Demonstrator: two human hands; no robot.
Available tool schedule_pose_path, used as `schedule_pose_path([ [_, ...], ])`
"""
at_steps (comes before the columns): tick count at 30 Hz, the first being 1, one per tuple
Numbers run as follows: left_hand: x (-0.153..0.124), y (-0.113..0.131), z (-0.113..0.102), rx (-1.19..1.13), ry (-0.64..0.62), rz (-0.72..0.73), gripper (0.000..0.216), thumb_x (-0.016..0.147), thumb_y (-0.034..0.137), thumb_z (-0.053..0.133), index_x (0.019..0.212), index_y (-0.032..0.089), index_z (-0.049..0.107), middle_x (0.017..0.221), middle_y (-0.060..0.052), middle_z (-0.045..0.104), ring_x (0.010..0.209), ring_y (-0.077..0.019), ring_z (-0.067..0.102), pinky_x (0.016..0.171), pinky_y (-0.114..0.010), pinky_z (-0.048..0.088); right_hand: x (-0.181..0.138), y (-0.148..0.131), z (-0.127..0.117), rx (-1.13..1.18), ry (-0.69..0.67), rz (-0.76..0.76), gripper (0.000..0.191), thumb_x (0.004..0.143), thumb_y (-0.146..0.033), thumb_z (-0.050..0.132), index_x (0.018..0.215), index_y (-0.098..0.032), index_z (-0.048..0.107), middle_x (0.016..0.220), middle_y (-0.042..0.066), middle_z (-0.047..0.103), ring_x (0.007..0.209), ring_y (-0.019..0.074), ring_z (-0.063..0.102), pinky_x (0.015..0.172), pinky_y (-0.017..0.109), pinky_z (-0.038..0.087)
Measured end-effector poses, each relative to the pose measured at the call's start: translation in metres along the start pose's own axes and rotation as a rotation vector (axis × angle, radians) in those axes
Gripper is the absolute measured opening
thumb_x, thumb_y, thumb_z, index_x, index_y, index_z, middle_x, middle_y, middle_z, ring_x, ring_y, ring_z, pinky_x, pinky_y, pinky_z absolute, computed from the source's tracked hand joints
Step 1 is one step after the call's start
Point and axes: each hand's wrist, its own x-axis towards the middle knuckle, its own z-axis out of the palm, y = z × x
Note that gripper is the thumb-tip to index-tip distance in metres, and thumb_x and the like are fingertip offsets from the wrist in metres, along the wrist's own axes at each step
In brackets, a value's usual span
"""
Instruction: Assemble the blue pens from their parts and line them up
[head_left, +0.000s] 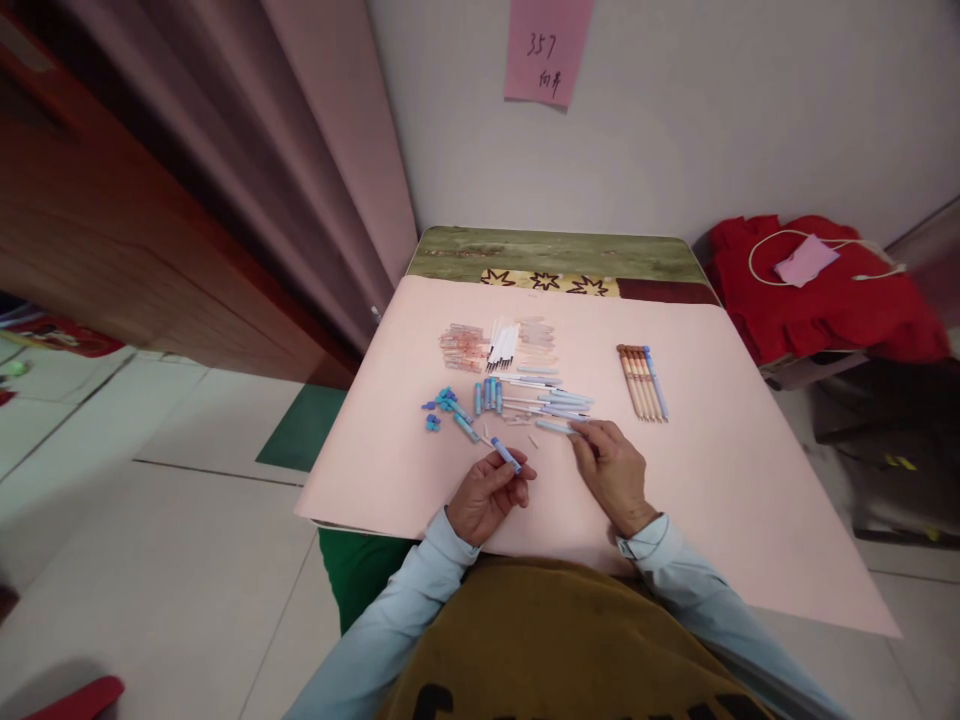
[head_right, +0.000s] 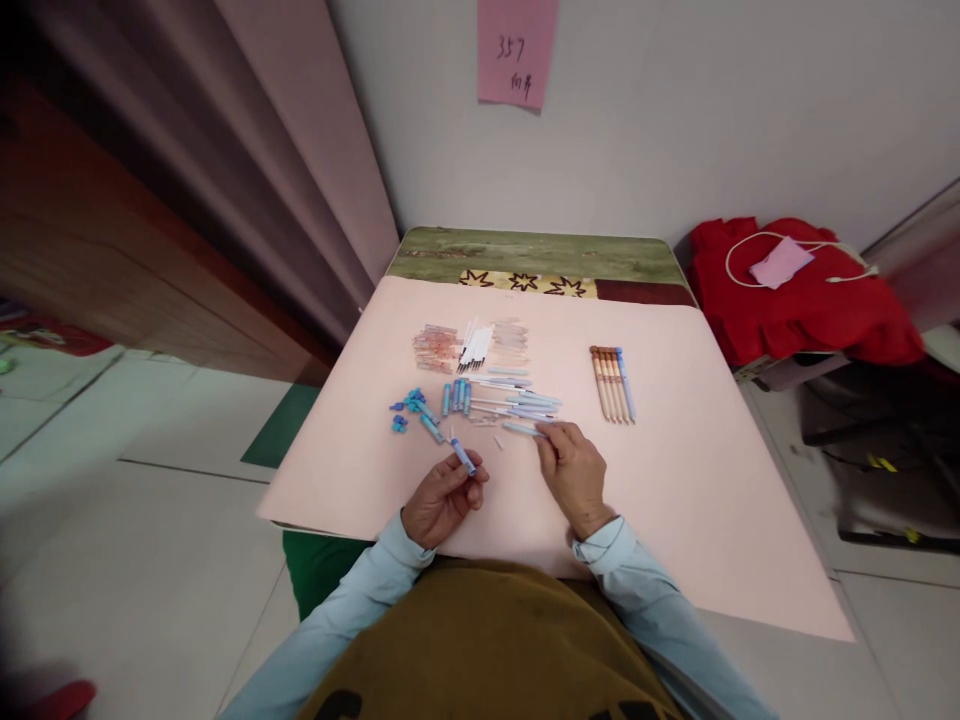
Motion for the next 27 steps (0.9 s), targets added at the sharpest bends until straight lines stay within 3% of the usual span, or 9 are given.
schedule_pose_path([
  [4,0.0,0.0,0.001,-0.004,0.006,0.006,0.027,0.075,0.027,0.078,0.093,0.012,0.064,0.08,-0.006,0.071,0.054,-0.0099,0.061,0.053,-0.022,0.047,0.001,-0.003,-0.004,0.111,0.024,0.051,0.024,0.092,-0.032,0.056,0.109,-0.024,0.071,0.105,0.004,0.069,0.09,0.0178,0.065,0.077,0.028,0.049],
  [9,0.0,0.0,0.0,-0.063,0.019,0.029,0.025,0.074,0.026,0.079,0.09,0.014,0.064,0.079,-0.003,0.068,0.059,-0.0102,0.06,0.056,-0.023,0.047,0.01,0.001,-0.013,0.322,0.061,0.192,0.022,0.089,-0.037,0.058,0.094,-0.02,0.072,0.091,0.004,0.07,0.07,0.015,0.061,0.068,0.028,0.049],
  [13,0.0,0.0,0.0,-0.103,0.027,0.033,0.024,0.075,0.027,0.079,0.09,0.015,0.064,0.073,-0.001,0.063,0.058,-0.0093,0.056,0.057,-0.024,0.045,0.026,0.012,-0.019,0.339,0.072,0.283,0.026,0.086,-0.042,0.061,0.092,-0.02,0.073,0.087,0.004,0.071,0.065,0.0151,0.059,0.065,0.029,0.048],
  [27,-0.001,0.001,0.001,-0.096,0.039,0.021,0.022,0.08,0.029,0.073,0.094,0.015,0.065,0.078,-0.003,0.064,0.057,-0.0089,0.054,0.059,-0.026,0.043,0.028,0.014,-0.012,0.147,0.032,0.151,0.025,0.089,-0.039,0.056,0.093,-0.022,0.073,0.088,0.003,0.07,0.07,0.016,0.06,0.067,0.028,0.044],
])
